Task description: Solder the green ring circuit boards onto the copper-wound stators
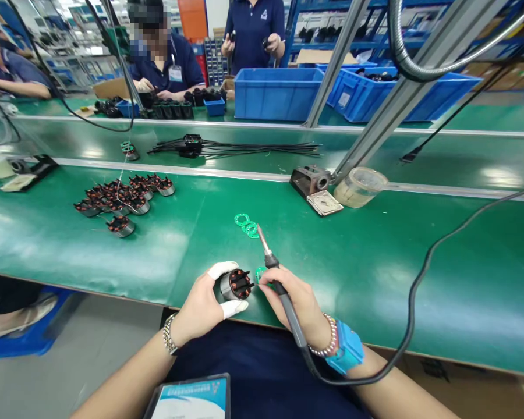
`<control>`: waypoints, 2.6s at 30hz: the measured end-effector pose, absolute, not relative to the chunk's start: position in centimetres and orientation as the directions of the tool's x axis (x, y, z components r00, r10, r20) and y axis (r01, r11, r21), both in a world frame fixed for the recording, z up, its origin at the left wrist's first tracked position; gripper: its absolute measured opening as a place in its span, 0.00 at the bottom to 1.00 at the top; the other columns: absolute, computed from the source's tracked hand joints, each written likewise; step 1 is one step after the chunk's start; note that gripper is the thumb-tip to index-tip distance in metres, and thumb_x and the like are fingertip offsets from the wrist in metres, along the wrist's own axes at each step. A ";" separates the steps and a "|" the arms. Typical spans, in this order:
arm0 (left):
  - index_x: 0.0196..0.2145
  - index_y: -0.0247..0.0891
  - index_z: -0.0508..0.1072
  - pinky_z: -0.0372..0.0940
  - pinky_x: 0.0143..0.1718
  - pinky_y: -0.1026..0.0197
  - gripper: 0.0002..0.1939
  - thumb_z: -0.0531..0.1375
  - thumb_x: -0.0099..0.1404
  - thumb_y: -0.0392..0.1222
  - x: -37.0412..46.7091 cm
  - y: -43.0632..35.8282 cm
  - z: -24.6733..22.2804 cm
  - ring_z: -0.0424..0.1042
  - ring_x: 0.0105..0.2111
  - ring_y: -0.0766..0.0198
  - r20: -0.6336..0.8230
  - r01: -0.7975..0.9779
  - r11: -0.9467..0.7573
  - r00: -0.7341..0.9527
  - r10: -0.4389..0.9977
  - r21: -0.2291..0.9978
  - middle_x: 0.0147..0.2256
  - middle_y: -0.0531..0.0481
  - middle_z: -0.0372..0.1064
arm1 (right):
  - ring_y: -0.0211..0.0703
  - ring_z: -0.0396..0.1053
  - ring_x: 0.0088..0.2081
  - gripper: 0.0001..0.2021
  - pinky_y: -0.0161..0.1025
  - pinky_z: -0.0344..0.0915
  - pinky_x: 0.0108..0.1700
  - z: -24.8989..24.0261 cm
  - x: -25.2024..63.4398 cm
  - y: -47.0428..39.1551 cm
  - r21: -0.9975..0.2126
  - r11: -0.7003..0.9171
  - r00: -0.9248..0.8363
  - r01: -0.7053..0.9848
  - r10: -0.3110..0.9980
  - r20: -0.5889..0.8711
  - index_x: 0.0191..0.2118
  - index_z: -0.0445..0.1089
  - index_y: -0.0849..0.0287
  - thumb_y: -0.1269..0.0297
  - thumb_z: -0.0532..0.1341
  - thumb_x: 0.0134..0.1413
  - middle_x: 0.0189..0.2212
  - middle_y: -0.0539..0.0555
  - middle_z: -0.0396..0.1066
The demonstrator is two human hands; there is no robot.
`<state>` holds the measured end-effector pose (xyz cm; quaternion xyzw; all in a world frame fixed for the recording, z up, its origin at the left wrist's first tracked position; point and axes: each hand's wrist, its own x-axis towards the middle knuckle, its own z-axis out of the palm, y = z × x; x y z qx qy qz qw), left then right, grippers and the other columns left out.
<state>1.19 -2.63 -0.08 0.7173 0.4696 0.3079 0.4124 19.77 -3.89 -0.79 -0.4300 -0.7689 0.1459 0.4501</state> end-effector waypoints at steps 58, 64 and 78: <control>0.49 0.41 0.62 0.64 0.45 0.53 0.26 0.61 0.51 0.31 1.7 -0.7 -1.6 0.66 0.44 0.59 0.190 0.528 -0.420 0.435 0.880 0.738 0.45 0.45 0.59 | 0.40 0.67 0.28 0.08 0.38 0.65 0.30 -0.1 25.7 -4.2 -0.833 0.437 -0.220 0.340 0.898 0.382 0.36 0.72 0.58 0.73 0.58 0.51 0.26 0.53 0.72; 0.49 0.41 0.63 0.65 0.44 0.54 0.25 0.61 0.52 0.32 1.7 -0.7 -1.7 0.67 0.42 0.60 0.178 0.526 -0.412 0.438 0.881 0.744 0.44 0.46 0.60 | 0.40 0.68 0.28 0.07 0.39 0.66 0.31 -0.2 25.8 -4.3 -0.821 0.433 -0.159 0.372 0.901 0.404 0.36 0.72 0.58 0.70 0.58 0.52 0.26 0.53 0.72; 0.48 0.42 0.63 0.65 0.44 0.52 0.27 0.62 0.50 0.31 1.6 -0.7 -1.9 0.67 0.42 0.59 0.169 0.503 -0.389 0.428 0.888 0.771 0.44 0.45 0.60 | 0.37 0.72 0.24 0.07 0.34 0.71 0.31 -1.5 25.3 -4.8 -0.771 0.427 -0.103 0.473 0.896 0.433 0.39 0.70 0.57 0.67 0.56 0.55 0.24 0.51 0.73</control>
